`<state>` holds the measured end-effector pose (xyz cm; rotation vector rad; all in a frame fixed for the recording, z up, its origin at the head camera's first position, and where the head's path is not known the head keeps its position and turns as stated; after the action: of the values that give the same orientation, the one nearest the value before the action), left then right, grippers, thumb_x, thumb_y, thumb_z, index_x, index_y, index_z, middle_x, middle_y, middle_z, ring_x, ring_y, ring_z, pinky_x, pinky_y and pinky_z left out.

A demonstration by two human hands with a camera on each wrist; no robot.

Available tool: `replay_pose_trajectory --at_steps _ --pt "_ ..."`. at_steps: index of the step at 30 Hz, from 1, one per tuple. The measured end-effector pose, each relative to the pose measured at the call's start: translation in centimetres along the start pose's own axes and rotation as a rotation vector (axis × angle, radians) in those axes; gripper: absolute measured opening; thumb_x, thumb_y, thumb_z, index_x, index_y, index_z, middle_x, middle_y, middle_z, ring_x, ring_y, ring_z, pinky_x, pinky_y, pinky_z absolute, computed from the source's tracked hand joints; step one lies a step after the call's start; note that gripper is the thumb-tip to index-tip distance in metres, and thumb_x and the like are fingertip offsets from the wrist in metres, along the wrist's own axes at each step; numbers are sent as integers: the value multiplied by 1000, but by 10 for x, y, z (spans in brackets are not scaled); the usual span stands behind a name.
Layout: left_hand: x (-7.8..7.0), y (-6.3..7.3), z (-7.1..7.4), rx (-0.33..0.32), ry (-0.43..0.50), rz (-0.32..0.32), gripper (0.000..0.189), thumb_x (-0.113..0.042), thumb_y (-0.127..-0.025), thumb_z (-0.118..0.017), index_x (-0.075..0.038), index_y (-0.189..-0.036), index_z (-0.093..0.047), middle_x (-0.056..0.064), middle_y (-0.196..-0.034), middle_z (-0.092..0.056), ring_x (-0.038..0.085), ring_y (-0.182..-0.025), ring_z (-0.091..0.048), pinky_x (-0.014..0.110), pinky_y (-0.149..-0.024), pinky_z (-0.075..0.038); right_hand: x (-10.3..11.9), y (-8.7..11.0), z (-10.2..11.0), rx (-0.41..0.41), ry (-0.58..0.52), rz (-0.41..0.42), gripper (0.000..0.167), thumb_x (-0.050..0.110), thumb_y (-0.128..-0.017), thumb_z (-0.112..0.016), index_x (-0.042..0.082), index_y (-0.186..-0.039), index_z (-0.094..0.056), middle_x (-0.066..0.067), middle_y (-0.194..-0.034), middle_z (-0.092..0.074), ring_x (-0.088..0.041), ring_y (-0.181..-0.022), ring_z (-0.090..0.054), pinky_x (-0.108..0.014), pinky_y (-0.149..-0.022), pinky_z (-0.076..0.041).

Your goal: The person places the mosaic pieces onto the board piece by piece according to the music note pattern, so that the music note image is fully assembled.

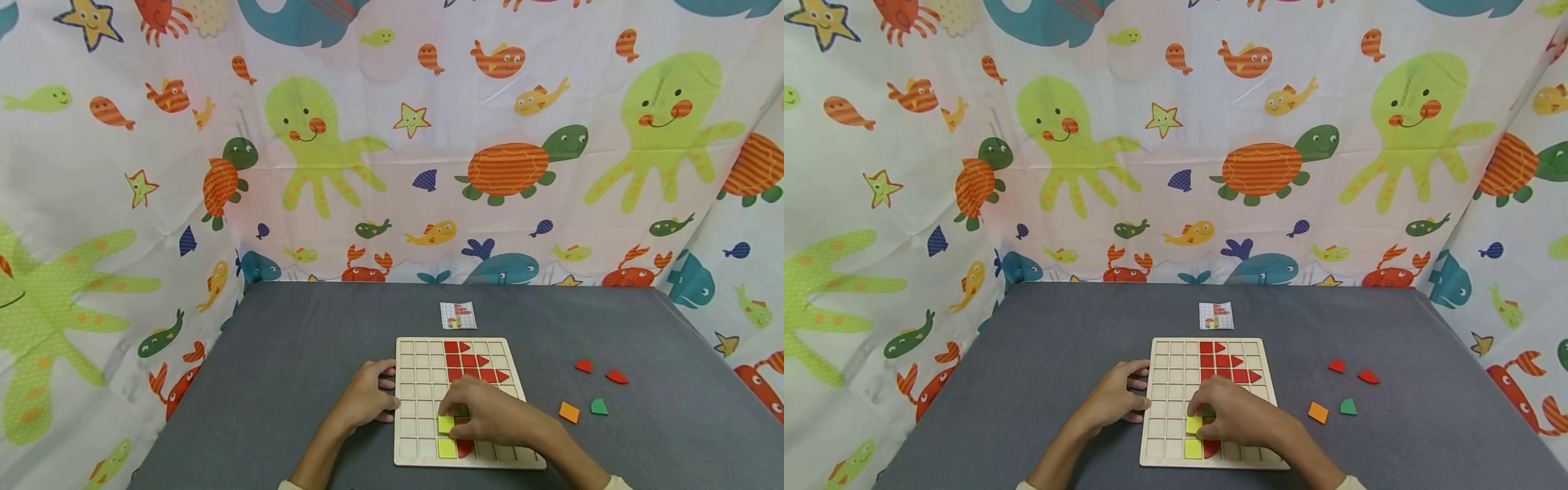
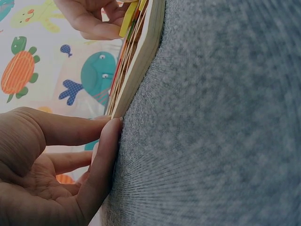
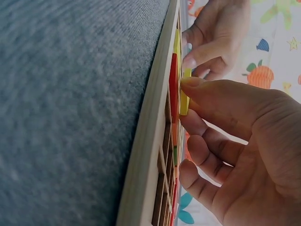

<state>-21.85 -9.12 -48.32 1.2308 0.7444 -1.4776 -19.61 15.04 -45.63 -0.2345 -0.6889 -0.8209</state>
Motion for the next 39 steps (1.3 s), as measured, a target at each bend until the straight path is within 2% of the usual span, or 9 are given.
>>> replay_pose_trajectory --at_steps 9,15,22,27,35,39 --pt "1 -1 -1 6 -14 -3 75 14 -81 -76 3 -151 -53 17 -132 -52 30 -114 -59 37 -60 -66 3 0 -2 -3 -13 20 16 20 -91 -84 24 -106 -80 15 -103 -67 -6 -97 -57 -27 -86 -56" --pt "1 -1 -1 -2 -22 2 75 14 -81 -77 2 -151 -53 16 -132 -53 29 -113 -60 37 -59 -66 3 0 -3 -6 -16 1 18 21 -91 -84 23 -108 -79 16 -103 -67 -5 -95 -57 -26 -85 -56" --pt "1 -1 -1 -6 -22 -2 75 13 -81 -77 2 -151 -53 16 -131 -53 29 -114 -60 36 -58 -66 3 4 -1 -32 -22 17 20 23 -92 -84 23 -111 -79 14 -107 -68 -6 -97 -60 -29 -87 -58" --pt "1 -1 -1 -4 -26 3 75 13 -81 -77 2 -151 -54 15 -131 -53 29 -113 -60 35 -59 -66 -5 13 5 -72 -25 -17 19 29 -92 -84 23 -110 -78 13 -106 -69 -8 -96 -59 -28 -84 -56" --pt "-1 0 -1 -1 -4 1 75 14 -81 -77 3 -151 -53 17 -132 -53 30 -114 -60 38 -60 -66 -21 35 19 -161 -51 -28 25 23 -91 -85 19 -114 -76 10 -104 -70 -9 -93 -61 -27 -78 -57" --pt "0 0 -1 -3 -2 3 76 14 -81 -77 2 -152 -53 16 -132 -53 31 -115 -60 39 -59 -66 -30 48 27 -187 -48 -68 26 24 -92 -84 17 -115 -76 9 -102 -69 -10 -92 -61 -27 -75 -56"
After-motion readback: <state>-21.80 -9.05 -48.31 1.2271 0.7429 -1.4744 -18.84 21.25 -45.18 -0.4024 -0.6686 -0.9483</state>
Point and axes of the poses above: each hand's wrist, its own y-axis away from the middle knuckle, its own z-axis out of the back of the hand, x = y × z, the point moved 3 cm from there along -y, towards the middle knuckle
